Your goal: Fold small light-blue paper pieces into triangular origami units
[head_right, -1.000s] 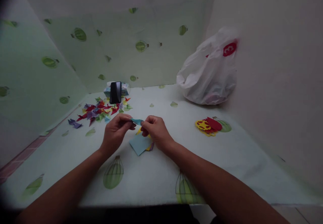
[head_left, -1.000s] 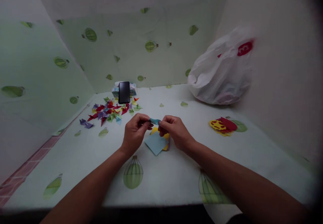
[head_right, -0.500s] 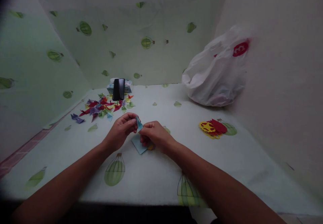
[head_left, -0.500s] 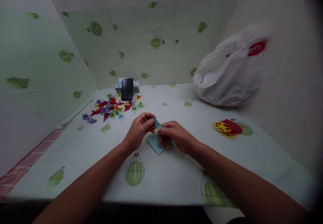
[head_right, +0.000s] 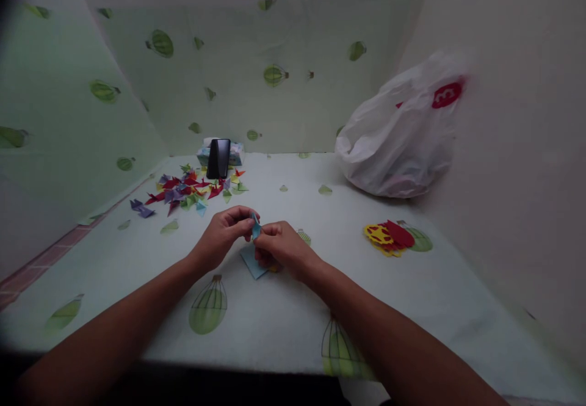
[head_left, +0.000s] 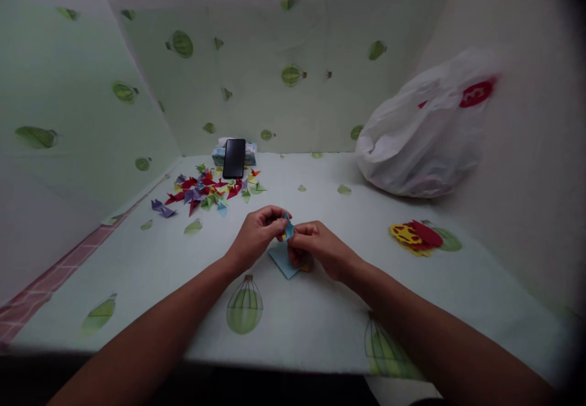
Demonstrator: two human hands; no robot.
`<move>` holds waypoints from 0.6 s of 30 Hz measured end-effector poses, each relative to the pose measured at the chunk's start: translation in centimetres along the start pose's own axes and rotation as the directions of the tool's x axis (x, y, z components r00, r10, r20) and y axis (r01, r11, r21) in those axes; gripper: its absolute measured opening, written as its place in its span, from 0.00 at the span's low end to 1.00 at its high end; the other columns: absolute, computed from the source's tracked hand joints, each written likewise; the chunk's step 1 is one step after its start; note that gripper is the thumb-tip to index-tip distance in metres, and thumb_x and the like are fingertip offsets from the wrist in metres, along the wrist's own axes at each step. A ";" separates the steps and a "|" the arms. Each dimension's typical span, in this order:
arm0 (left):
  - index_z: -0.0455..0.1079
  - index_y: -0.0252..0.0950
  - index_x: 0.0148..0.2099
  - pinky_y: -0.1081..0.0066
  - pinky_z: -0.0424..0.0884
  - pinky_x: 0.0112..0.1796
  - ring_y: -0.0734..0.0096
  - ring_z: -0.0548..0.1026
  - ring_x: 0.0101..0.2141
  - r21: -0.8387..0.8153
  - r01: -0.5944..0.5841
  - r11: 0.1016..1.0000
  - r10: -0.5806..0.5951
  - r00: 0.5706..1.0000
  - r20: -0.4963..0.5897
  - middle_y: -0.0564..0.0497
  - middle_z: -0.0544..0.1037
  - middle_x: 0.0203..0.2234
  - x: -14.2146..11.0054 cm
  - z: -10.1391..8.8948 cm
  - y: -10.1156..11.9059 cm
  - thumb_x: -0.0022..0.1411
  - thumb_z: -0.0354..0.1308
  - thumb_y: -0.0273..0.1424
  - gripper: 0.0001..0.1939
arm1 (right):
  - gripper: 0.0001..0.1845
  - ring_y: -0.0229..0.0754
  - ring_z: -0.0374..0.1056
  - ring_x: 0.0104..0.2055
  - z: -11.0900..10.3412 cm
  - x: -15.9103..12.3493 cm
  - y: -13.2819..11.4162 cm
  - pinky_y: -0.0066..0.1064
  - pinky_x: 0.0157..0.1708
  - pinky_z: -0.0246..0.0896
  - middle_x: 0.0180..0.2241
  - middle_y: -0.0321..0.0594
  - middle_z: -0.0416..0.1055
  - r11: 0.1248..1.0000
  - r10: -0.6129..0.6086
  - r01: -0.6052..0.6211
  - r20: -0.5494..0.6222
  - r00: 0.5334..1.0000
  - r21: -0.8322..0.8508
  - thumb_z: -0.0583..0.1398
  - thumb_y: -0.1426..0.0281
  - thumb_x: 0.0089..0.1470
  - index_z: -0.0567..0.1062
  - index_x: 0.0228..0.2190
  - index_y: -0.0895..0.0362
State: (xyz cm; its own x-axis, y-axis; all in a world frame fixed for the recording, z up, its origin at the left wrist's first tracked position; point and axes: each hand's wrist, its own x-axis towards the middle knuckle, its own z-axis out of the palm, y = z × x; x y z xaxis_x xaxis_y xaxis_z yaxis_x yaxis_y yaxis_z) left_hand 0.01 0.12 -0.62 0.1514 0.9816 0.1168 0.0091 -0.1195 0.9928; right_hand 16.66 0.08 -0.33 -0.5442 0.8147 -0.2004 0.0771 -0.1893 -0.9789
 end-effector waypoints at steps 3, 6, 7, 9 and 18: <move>0.75 0.33 0.37 0.71 0.66 0.30 0.76 0.68 0.25 0.041 -0.029 0.999 0.029 1.000 -0.008 0.52 0.74 0.27 0.1 -0.2 -0.1 0.57 0.61 0.33 0.09 | 0.09 0.33 0.61 0.19 0.0 -0.1 -0.1 0.27 0.23 0.55 0.17 0.36 0.69 1.000 -0.012 0.012 0.004 1.000 -0.008 0.60 0.67 0.46 0.71 0.19 0.58; 0.75 0.33 0.37 0.71 0.66 0.29 0.76 0.68 0.25 0.060 -0.061 0.996 0.063 0.998 -0.020 0.53 0.74 0.27 0.1 -0.4 0.0 0.57 0.61 0.33 0.08 | 0.16 0.33 0.61 0.20 -0.2 -0.1 -0.3 0.27 0.23 0.56 0.17 0.37 0.69 0.998 -0.056 0.057 0.034 0.998 -0.020 0.62 0.61 0.50 0.71 0.19 0.58; 0.75 0.33 0.36 0.72 0.66 0.29 0.76 0.68 0.24 0.055 -0.068 0.996 0.069 0.997 -0.025 0.53 0.74 0.26 0.1 -0.5 0.1 0.57 0.61 0.33 0.07 | 0.19 0.33 0.61 0.20 -0.4 -0.1 -0.4 0.28 0.24 0.56 0.17 0.37 0.68 0.996 -0.087 0.088 0.027 0.996 -0.019 0.61 0.58 0.52 0.71 0.18 0.58; 0.74 0.33 0.36 0.72 0.66 0.28 0.76 0.68 0.24 0.027 -0.064 0.998 0.065 0.998 -0.024 0.53 0.73 0.25 0.2 -0.6 0.3 0.57 0.61 0.33 0.07 | 0.26 0.33 0.60 0.20 -0.7 -0.1 -0.6 0.28 0.25 0.57 0.16 0.37 0.66 0.987 -0.158 0.157 -0.030 0.987 -0.019 0.59 0.53 0.56 0.69 0.16 0.58; 0.69 0.35 0.40 0.74 0.66 0.27 0.77 0.69 0.24 -0.120 -0.008 0.993 0.021 0.993 0.114 0.55 0.72 0.25 0.3 -1.1 -0.4 0.58 0.63 0.31 0.09 | 0.16 0.33 0.63 0.21 -1.4 0.5 -0.5 0.27 0.24 0.58 0.21 0.32 0.68 0.970 -0.233 0.240 -0.111 0.966 0.045 0.67 0.59 0.50 0.69 0.26 0.57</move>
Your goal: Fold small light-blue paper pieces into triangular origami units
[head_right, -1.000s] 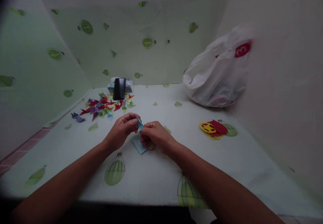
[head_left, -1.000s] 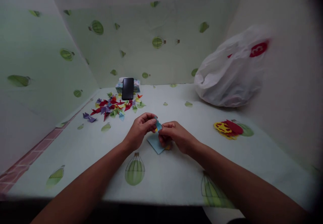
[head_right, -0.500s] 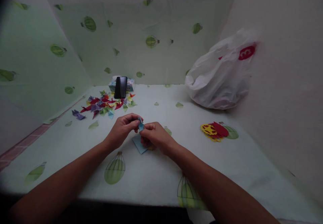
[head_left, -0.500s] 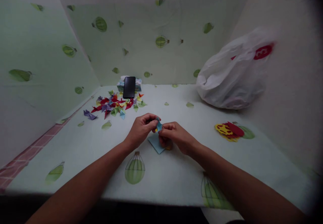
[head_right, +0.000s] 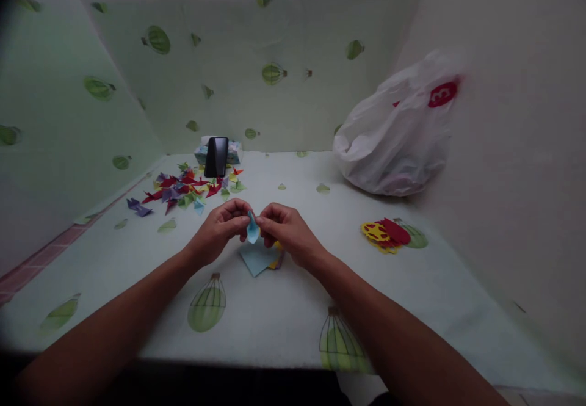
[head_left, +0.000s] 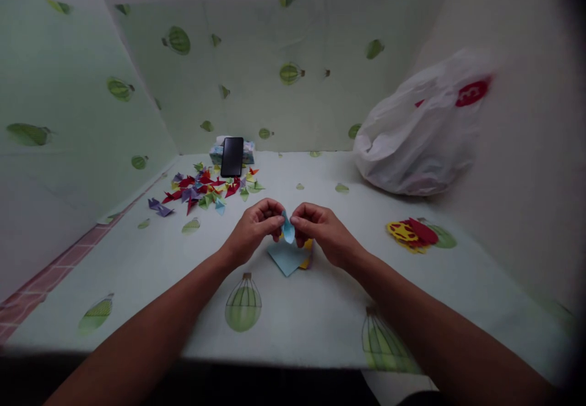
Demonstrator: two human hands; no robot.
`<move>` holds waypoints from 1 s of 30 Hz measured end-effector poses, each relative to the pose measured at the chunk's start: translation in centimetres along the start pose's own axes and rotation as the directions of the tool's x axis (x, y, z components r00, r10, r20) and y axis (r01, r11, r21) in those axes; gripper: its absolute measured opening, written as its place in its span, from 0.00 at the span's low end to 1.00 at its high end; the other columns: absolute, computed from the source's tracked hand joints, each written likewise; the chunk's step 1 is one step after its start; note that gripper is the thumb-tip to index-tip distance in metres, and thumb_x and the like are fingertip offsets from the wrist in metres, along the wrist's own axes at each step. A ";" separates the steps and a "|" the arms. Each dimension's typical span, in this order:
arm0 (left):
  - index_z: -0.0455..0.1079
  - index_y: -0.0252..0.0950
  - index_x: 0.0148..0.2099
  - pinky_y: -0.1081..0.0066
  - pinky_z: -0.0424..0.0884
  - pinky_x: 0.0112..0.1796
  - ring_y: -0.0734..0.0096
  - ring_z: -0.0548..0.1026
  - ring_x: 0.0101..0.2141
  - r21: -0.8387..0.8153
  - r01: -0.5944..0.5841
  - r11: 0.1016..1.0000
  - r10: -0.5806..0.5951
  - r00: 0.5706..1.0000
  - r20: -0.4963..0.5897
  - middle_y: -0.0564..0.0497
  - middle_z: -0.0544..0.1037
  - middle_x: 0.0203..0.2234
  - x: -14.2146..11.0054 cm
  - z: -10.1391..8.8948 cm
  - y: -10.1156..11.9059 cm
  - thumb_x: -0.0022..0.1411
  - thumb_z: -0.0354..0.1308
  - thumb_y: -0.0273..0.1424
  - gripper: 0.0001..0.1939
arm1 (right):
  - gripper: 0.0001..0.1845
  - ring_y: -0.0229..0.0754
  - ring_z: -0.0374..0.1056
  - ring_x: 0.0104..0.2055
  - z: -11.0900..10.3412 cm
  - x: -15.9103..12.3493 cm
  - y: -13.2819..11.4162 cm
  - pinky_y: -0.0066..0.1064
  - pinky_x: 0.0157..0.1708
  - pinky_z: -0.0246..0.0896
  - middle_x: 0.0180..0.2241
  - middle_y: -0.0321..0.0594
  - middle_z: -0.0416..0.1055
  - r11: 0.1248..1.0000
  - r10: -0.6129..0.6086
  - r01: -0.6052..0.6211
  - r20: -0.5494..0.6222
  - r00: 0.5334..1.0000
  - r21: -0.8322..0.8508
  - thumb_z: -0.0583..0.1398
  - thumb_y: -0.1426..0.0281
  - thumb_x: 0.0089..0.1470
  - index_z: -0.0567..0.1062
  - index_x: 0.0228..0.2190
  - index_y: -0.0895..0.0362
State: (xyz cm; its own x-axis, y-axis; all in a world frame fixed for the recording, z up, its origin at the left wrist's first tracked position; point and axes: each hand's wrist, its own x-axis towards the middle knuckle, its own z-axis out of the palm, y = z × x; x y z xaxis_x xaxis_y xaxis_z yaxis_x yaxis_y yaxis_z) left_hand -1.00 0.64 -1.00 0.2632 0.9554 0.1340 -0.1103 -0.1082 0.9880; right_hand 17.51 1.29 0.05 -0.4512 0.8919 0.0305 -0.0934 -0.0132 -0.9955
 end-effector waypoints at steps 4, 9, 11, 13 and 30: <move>0.67 0.35 0.38 0.74 0.66 0.26 0.77 0.69 0.23 0.014 0.018 1.000 -0.019 1.000 0.011 0.56 0.72 0.23 -0.1 0.3 0.2 0.57 0.64 0.32 0.10 | 0.15 0.32 0.62 0.21 0.3 -0.1 -0.1 0.27 0.23 0.57 0.20 0.30 0.67 1.000 -0.023 0.023 0.014 1.000 -0.017 0.67 0.61 0.49 0.68 0.27 0.57; 0.67 0.34 0.36 0.74 0.66 0.26 0.77 0.70 0.23 0.084 0.017 0.996 -0.018 1.000 0.009 0.55 0.72 0.22 -0.2 0.5 0.6 0.58 0.63 0.32 0.09 | 0.14 0.32 0.62 0.21 0.2 -0.1 -0.1 0.26 0.23 0.57 0.21 0.31 0.67 0.997 -0.045 0.045 -0.009 0.999 -0.061 0.65 0.62 0.50 0.68 0.27 0.57; 0.68 0.34 0.36 0.74 0.66 0.27 0.77 0.69 0.23 0.098 0.011 0.995 -0.012 1.000 0.014 0.55 0.72 0.22 -0.3 0.6 0.7 0.58 0.63 0.32 0.09 | 0.12 0.32 0.63 0.21 0.2 -0.1 -0.1 0.27 0.23 0.57 0.21 0.31 0.67 0.996 -0.047 0.046 -0.013 0.999 -0.076 0.65 0.63 0.51 0.69 0.27 0.57; 0.69 0.34 0.36 0.74 0.66 0.27 0.77 0.70 0.23 0.102 0.006 0.995 -0.008 1.000 0.020 0.55 0.73 0.23 -0.3 0.5 0.7 0.59 0.63 0.33 0.09 | 0.11 0.32 0.63 0.21 0.2 -0.1 0.0 0.27 0.23 0.57 0.21 0.31 0.67 0.995 -0.054 0.052 -0.017 0.998 -0.088 0.64 0.64 0.50 0.69 0.26 0.57; 0.70 0.34 0.35 0.73 0.67 0.26 0.76 0.70 0.23 0.182 -0.009 0.983 0.002 0.999 0.039 0.54 0.73 0.23 -0.2 0.3 0.3 0.62 0.62 0.38 0.11 | 0.09 0.33 0.63 0.22 0.3 -0.1 0.0 0.27 0.23 0.58 0.20 0.32 0.66 0.972 -0.100 0.088 -0.046 0.994 -0.220 0.62 0.68 0.50 0.68 0.23 0.57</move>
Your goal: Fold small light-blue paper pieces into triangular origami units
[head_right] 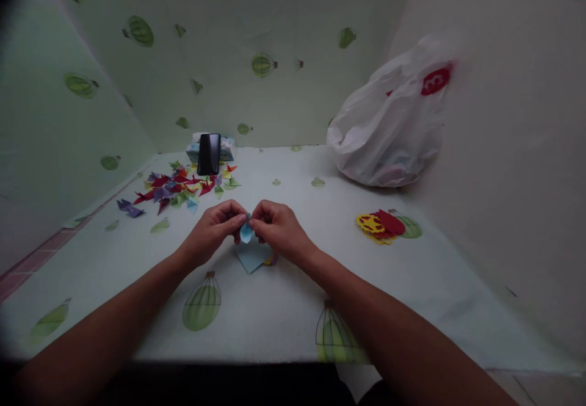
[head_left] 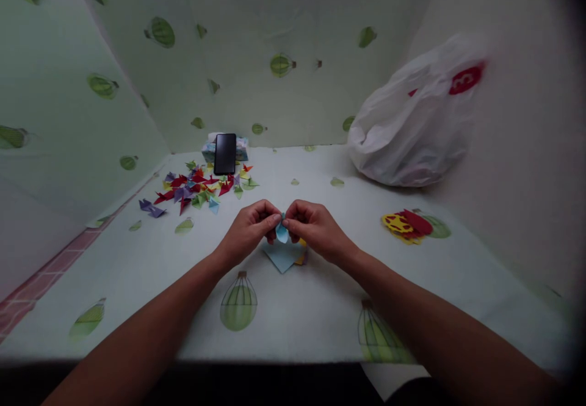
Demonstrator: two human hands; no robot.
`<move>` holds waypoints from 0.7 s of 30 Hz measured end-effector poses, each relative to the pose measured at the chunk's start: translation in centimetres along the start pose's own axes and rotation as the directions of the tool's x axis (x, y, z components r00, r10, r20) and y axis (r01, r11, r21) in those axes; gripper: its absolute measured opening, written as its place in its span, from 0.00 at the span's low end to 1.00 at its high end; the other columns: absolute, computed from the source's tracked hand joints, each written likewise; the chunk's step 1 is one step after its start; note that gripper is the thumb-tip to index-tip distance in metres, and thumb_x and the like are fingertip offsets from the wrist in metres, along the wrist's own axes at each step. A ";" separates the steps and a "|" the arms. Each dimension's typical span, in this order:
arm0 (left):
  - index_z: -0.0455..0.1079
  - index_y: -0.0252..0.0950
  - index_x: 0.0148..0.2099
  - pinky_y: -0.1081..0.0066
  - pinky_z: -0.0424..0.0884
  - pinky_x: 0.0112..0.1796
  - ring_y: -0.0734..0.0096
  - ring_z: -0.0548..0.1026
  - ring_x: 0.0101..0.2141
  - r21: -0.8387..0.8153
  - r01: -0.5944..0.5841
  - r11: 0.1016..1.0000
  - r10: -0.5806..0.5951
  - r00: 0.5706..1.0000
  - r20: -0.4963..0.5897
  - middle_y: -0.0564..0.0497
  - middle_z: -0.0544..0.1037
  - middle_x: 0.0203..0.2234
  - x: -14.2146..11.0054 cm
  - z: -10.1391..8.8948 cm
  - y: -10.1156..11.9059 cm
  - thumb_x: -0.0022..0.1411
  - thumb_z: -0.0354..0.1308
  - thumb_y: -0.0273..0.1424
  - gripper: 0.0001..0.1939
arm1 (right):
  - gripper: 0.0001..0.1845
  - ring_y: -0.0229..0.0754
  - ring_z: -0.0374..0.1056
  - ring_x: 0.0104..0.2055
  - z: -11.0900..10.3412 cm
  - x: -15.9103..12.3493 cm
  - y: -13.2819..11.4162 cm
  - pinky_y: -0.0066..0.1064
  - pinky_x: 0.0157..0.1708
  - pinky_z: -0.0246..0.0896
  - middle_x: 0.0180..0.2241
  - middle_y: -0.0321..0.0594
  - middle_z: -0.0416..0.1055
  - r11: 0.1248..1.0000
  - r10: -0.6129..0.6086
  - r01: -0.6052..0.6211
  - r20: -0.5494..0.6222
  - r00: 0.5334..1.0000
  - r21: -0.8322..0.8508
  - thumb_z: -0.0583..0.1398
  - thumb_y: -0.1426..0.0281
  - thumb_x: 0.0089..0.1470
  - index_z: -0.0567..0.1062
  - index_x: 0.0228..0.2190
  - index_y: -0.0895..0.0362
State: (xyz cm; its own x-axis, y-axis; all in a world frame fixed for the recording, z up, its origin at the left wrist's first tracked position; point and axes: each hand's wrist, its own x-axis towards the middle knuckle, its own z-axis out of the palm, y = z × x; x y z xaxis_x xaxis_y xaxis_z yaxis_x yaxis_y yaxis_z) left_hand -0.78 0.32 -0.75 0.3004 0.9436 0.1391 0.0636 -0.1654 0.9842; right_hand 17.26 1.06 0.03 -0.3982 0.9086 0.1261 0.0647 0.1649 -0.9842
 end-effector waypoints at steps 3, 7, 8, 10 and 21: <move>0.70 0.34 0.35 0.74 0.67 0.25 0.76 0.69 0.22 -0.019 0.020 1.000 -0.020 1.000 -0.021 0.54 0.73 0.22 0.0 0.1 0.2 0.62 0.62 0.38 0.11 | 0.10 0.33 0.64 0.22 0.0 0.0 0.0 0.27 0.24 0.59 0.21 0.33 0.67 1.000 -0.007 0.007 0.014 1.000 0.024 0.62 0.66 0.52 0.69 0.24 0.57; 0.70 0.34 0.34 0.74 0.66 0.25 0.77 0.69 0.22 -0.062 0.040 0.997 -0.042 0.999 -0.029 0.54 0.72 0.22 -0.1 0.3 0.3 0.61 0.63 0.38 0.12 | 0.10 0.34 0.66 0.23 -0.1 0.0 0.1 0.28 0.25 0.61 0.22 0.34 0.69 0.999 -0.007 0.006 0.016 1.000 0.041 0.62 0.64 0.53 0.70 0.25 0.57; 0.70 0.34 0.34 0.74 0.66 0.25 0.77 0.69 0.22 -0.070 0.047 0.996 -0.049 0.999 -0.024 0.54 0.73 0.22 -0.1 0.3 0.3 0.60 0.63 0.38 0.12 | 0.10 0.34 0.66 0.23 -0.1 0.0 0.1 0.28 0.26 0.62 0.23 0.34 0.69 0.999 -0.004 0.003 0.017 1.000 0.041 0.62 0.64 0.53 0.70 0.25 0.57; 0.70 0.34 0.34 0.75 0.66 0.25 0.77 0.69 0.22 -0.079 0.061 0.995 -0.062 0.998 -0.018 0.54 0.73 0.23 -0.1 0.3 0.3 0.60 0.64 0.38 0.12 | 0.10 0.34 0.66 0.23 -0.1 0.0 0.1 0.27 0.25 0.62 0.22 0.34 0.69 0.999 -0.002 0.001 0.013 1.000 0.039 0.62 0.65 0.52 0.70 0.25 0.57; 0.70 0.35 0.34 0.75 0.66 0.24 0.77 0.68 0.22 -0.047 0.080 0.996 -0.080 0.997 -0.012 0.55 0.71 0.22 0.0 0.4 0.4 0.59 0.63 0.35 0.09 | 0.09 0.34 0.66 0.22 -0.1 -0.1 -0.1 0.27 0.24 0.60 0.19 0.33 0.68 0.996 -0.042 0.042 -0.003 0.999 -0.081 0.60 0.69 0.52 0.70 0.22 0.57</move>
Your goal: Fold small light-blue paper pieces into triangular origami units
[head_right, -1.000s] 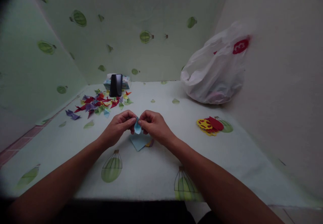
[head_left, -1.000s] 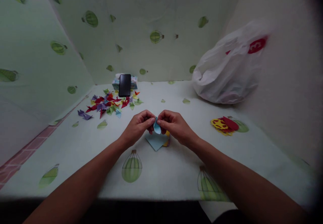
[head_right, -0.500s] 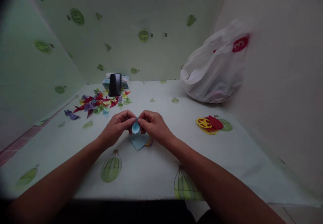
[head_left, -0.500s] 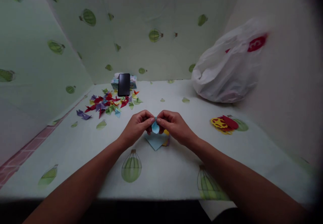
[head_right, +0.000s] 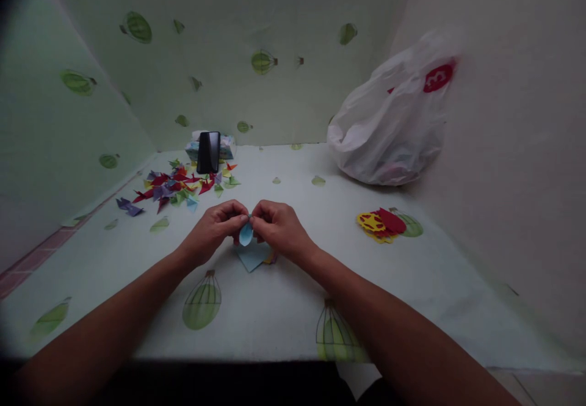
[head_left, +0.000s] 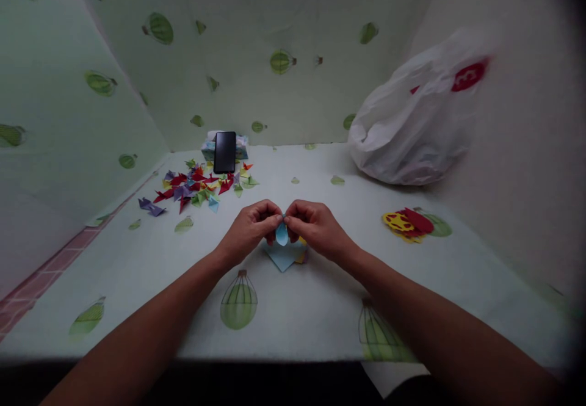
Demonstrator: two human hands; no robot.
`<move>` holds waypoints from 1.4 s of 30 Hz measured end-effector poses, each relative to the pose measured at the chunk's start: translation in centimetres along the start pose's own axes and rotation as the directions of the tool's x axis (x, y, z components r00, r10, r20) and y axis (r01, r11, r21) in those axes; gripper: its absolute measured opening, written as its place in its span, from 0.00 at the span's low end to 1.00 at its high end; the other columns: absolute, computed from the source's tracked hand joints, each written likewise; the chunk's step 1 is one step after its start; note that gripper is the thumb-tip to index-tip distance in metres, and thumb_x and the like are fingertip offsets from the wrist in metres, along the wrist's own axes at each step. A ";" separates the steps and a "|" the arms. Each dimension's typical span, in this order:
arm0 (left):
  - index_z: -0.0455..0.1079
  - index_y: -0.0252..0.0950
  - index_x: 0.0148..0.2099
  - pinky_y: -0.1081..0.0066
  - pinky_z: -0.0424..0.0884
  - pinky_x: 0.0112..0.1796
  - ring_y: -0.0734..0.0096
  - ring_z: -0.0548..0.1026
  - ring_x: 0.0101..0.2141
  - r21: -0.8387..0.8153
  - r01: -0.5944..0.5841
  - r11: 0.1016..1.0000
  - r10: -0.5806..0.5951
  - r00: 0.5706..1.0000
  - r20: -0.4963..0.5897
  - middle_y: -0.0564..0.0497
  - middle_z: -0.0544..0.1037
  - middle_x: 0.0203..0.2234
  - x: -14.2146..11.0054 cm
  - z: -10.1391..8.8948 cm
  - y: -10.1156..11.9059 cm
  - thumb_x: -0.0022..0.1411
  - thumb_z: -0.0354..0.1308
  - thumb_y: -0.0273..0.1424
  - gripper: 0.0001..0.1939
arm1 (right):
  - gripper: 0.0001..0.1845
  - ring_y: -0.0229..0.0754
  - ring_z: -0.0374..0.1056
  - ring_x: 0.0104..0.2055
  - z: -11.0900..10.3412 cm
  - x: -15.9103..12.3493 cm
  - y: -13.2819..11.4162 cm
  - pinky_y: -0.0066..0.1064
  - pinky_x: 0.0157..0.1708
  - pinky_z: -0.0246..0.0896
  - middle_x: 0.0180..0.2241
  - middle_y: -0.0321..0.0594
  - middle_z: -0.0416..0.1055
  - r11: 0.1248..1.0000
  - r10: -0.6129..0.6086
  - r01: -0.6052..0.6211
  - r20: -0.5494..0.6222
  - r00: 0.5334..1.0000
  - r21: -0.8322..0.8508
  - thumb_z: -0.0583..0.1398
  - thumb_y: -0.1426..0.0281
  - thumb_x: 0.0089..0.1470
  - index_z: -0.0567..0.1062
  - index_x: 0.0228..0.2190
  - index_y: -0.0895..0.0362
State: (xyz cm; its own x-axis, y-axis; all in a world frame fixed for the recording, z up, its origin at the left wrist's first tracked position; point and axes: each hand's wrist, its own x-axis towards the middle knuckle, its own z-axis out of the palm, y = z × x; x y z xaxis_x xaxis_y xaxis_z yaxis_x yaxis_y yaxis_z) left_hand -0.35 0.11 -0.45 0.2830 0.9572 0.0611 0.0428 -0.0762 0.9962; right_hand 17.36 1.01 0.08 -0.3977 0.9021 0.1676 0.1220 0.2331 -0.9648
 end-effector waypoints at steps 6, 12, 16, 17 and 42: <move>0.71 0.34 0.35 0.75 0.66 0.25 0.77 0.69 0.23 -0.074 0.044 0.996 -0.045 0.999 -0.013 0.53 0.73 0.24 -0.1 0.0 0.1 0.59 0.63 0.36 0.10 | 0.09 0.35 0.68 0.22 -0.2 0.1 0.1 0.29 0.27 0.64 0.21 0.34 0.70 0.987 0.047 -0.055 0.055 0.997 0.154 0.60 0.66 0.54 0.71 0.25 0.57; 0.70 0.34 0.35 0.76 0.65 0.25 0.78 0.69 0.24 -0.122 0.079 0.989 -0.082 0.996 -0.019 0.54 0.73 0.24 -0.1 0.0 0.2 0.59 0.63 0.35 0.10 | 0.09 0.34 0.68 0.22 -0.2 0.2 0.3 0.28 0.26 0.64 0.21 0.33 0.70 0.978 0.047 -0.060 0.071 0.996 0.201 0.61 0.66 0.53 0.72 0.26 0.58; 0.70 0.34 0.35 0.76 0.65 0.25 0.78 0.69 0.24 -0.133 0.083 0.988 -0.084 0.996 -0.003 0.54 0.73 0.24 -0.1 -0.1 0.0 0.59 0.64 0.35 0.10 | 0.09 0.33 0.68 0.21 -0.3 0.2 0.5 0.27 0.25 0.64 0.21 0.32 0.70 0.973 0.045 -0.062 0.082 0.996 0.221 0.62 0.65 0.53 0.72 0.26 0.58; 0.70 0.34 0.35 0.76 0.65 0.25 0.78 0.69 0.24 -0.137 0.084 0.987 -0.084 0.996 0.001 0.54 0.73 0.24 -0.1 -0.1 0.0 0.59 0.64 0.36 0.10 | 0.09 0.33 0.68 0.21 -0.3 0.2 0.5 0.27 0.25 0.64 0.21 0.32 0.70 0.973 0.044 -0.061 0.083 0.996 0.222 0.62 0.65 0.53 0.72 0.26 0.58; 0.70 0.35 0.36 0.77 0.67 0.25 0.78 0.69 0.24 -0.162 0.063 0.985 -0.056 0.997 0.049 0.54 0.74 0.25 -0.1 -0.4 -0.3 0.60 0.64 0.36 0.10 | 0.13 0.33 0.68 0.21 -0.5 0.3 0.5 0.27 0.25 0.65 0.20 0.33 0.71 0.960 0.022 -0.058 0.132 0.991 0.273 0.64 0.62 0.53 0.72 0.26 0.58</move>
State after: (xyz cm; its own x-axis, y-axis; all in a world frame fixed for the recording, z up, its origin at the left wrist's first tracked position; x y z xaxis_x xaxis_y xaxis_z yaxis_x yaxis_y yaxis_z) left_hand -0.77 0.16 -0.71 0.3264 0.9452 0.0020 -0.0947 0.0306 0.9950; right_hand 17.72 1.55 -0.28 -0.5115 0.8511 0.1182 -0.1084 0.0726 -0.9915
